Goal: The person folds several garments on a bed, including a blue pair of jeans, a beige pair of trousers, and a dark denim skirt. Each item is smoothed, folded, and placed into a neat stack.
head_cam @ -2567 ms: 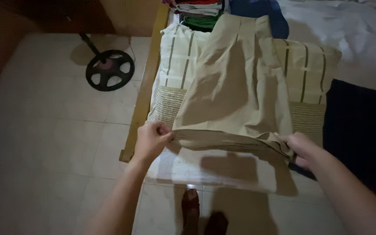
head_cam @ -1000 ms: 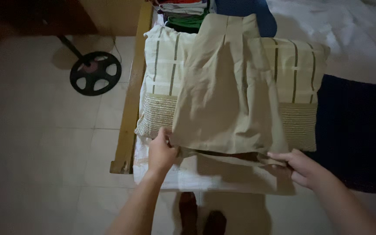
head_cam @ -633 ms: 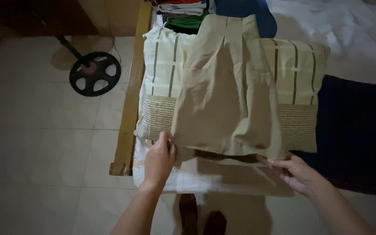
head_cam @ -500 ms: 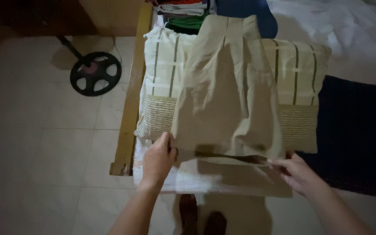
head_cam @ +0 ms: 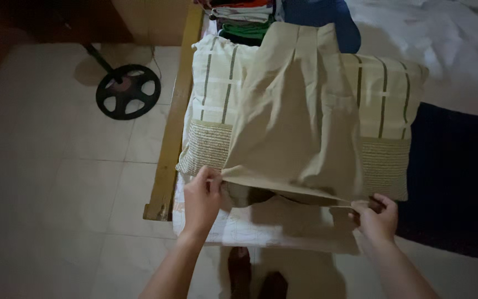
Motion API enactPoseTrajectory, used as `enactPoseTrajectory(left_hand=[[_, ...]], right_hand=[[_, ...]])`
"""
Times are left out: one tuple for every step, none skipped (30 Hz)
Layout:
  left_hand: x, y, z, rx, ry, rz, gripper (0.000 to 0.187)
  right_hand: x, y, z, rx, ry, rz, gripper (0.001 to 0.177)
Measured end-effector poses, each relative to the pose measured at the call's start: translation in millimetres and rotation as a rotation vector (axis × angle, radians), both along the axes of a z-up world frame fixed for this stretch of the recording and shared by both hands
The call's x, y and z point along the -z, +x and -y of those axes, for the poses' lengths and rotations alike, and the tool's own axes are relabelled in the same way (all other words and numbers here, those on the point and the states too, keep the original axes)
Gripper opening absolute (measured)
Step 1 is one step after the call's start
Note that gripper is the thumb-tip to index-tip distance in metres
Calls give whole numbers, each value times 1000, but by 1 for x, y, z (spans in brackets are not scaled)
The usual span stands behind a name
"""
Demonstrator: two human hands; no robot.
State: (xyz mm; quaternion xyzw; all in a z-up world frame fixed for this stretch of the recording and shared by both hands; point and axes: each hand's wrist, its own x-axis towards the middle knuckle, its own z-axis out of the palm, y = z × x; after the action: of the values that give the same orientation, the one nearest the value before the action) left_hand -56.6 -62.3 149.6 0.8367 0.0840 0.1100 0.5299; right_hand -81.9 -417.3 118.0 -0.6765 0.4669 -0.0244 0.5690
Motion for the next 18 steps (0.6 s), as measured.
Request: enactPoseTrajectory(left_hand=[[1, 0, -1, 25, 64, 18, 4], [2, 0, -3, 50, 128, 37, 5], [3, 0, -4, 77, 193, 55, 5], [3, 1, -7, 112, 289, 109, 5], [3, 1, -10, 149, 383, 164, 5], [2, 2, -13, 186, 478, 218, 6], [2, 1, -14, 194, 519, 128, 8], [2, 1, -15, 202, 560, 37, 10], [1, 0, -16, 210, 601, -55, 13], [0, 0, -17, 219, 603, -19, 12], [-2, 0, -17, 228, 605, 19, 11], [-4, 0, -16, 236, 606, 57, 11], [-5, 1, -15, 255, 633, 44, 11], [-6, 3, -12, 274, 659, 32, 11], [-9, 8, -11, 292, 687, 19, 11], [-11, 12, -11, 296, 647, 30, 13], [-13, 17, -11, 300, 607, 41, 17], [-14, 22, -10, 304, 567, 52, 21]], right_hand=[[3, 0, 2, 18, 0, -18, 59], [7, -1, 6, 37, 0, -36, 58], [11, -1, 10, 56, 2, -55, 58], [15, -1, 13, 57, 28, -28, 57], [18, -2, 17, 58, 54, -1, 56], [20, -2, 20, 60, 80, 26, 55], [22, -3, 24, -18, 53, 12, 56], [22, -2, 27, -96, 26, -2, 57], [22, -2, 28, -174, -1, -17, 59], [22, -1, 28, -218, -9, -77, 59], [19, 2, 29, -262, -19, -136, 60], [16, 4, 29, -307, -29, -194, 60], [13, 6, 30, -362, -144, -221, 60], [10, 7, 30, -418, -259, -246, 60], [6, 9, 28, -474, -373, -270, 61], [3, 15, 25, -464, -373, -186, 61], [1, 23, 23, -452, -373, -102, 61], [-1, 28, 22, -440, -373, -18, 61]])
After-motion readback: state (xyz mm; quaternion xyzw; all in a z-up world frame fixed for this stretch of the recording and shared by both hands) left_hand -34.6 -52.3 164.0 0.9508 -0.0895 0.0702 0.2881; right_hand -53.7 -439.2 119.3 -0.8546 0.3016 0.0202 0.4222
